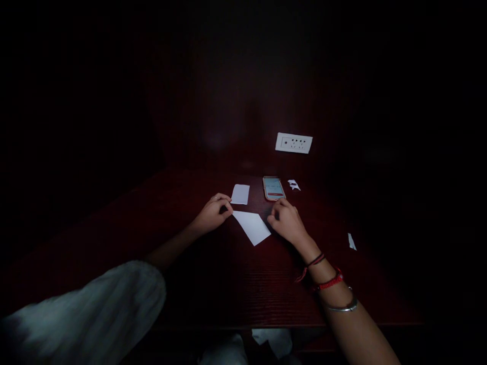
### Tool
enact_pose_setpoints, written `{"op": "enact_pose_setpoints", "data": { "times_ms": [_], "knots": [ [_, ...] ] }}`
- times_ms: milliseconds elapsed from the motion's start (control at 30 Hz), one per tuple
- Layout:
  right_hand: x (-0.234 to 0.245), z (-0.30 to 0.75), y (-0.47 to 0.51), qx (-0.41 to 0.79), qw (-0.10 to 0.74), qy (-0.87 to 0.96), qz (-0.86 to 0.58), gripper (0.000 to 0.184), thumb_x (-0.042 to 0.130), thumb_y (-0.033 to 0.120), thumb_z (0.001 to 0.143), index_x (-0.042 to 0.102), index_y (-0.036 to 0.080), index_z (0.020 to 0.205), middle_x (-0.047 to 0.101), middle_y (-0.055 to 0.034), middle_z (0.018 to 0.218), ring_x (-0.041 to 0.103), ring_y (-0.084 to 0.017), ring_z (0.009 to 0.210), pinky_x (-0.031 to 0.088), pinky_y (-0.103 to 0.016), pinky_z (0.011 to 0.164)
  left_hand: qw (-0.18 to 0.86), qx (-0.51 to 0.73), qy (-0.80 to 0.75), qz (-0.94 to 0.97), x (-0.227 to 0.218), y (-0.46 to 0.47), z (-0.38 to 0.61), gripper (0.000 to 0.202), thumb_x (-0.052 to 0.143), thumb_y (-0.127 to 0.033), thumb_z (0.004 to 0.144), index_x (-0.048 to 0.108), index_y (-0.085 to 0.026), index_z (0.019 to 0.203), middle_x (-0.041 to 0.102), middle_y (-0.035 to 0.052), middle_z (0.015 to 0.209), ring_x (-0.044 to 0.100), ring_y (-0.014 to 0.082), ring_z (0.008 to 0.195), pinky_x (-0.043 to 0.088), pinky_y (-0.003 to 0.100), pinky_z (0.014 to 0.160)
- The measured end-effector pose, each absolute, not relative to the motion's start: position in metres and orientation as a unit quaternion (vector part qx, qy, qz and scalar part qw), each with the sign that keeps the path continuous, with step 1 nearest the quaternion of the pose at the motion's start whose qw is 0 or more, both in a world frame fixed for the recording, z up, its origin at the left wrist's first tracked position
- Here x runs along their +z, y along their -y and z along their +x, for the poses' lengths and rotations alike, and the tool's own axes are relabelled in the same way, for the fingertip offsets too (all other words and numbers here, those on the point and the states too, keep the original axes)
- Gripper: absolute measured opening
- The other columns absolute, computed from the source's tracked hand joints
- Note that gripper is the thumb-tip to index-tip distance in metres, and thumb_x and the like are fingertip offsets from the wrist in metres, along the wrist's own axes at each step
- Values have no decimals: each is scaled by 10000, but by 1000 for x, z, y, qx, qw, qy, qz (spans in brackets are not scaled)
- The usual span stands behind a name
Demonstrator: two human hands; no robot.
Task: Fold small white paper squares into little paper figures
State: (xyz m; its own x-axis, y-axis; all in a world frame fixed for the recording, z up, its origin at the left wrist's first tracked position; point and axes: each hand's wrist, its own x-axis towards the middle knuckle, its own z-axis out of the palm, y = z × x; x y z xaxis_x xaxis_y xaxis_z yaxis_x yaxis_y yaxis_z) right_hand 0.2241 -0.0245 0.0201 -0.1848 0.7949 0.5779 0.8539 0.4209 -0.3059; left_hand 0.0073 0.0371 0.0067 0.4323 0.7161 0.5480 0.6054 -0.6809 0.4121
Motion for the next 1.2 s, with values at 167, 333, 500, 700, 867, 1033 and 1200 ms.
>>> {"op": "enact_pose_setpoints", "data": {
  "times_ms": [167,333,500,700,867,1033,1200],
  "knots": [
    [20,213,26,8,354,811,-465,127,463,186,695,561,163,772,502,-37,784,470,-136,762,370,-260,716,85,358,-372,852,8,-32,11,72,483,-160,667,551,-156,643,447,38,926,434,155,909,333,291,830],
    [18,192,26,38,317,838,-442,143,469,179,711,571,171,812,536,-26,746,477,-119,700,367,-241,660,86,355,-306,879,11,-21,21,77,473,-187,689,548,-170,684,428,23,966,419,142,924,321,283,845],
    [17,195,25,58,327,817,-471,102,466,143,690,567,155,694,547,-13,670,476,-102,628,350,-218,600,44,369,-326,870,11,-26,15,85,456,-180,696,536,-164,674,429,24,949,419,147,893,321,293,830],
    [1,204,10,160,404,686,-584,80,464,183,637,531,152,668,521,21,558,463,-86,503,348,-196,491,6,361,-369,856,13,-22,15,116,407,-195,740,519,-166,735,442,23,846,427,139,810,336,280,774],
    [-9,205,-2,230,429,641,-593,106,469,181,615,518,150,704,510,37,497,457,-80,433,358,-192,455,1,240,-310,920,6,-6,24,257,447,-354,736,482,-218,951,425,20,945,379,166,894,313,293,782],
    [-7,209,2,203,361,719,-558,164,525,145,584,556,167,744,582,21,640,509,-83,549,380,-190,536,16,121,-337,933,-5,-15,17,343,391,-430,752,423,-327,1077,372,9,1038,327,192,947,287,321,778],
    [-5,212,6,124,308,790,-515,152,523,158,635,598,179,765,601,9,688,514,-95,616,374,-203,592,36,77,-353,932,-1,-25,7,302,359,-389,774,405,-416,1071,317,-11,1101,279,208,992,253,354,800]
  ]
}}
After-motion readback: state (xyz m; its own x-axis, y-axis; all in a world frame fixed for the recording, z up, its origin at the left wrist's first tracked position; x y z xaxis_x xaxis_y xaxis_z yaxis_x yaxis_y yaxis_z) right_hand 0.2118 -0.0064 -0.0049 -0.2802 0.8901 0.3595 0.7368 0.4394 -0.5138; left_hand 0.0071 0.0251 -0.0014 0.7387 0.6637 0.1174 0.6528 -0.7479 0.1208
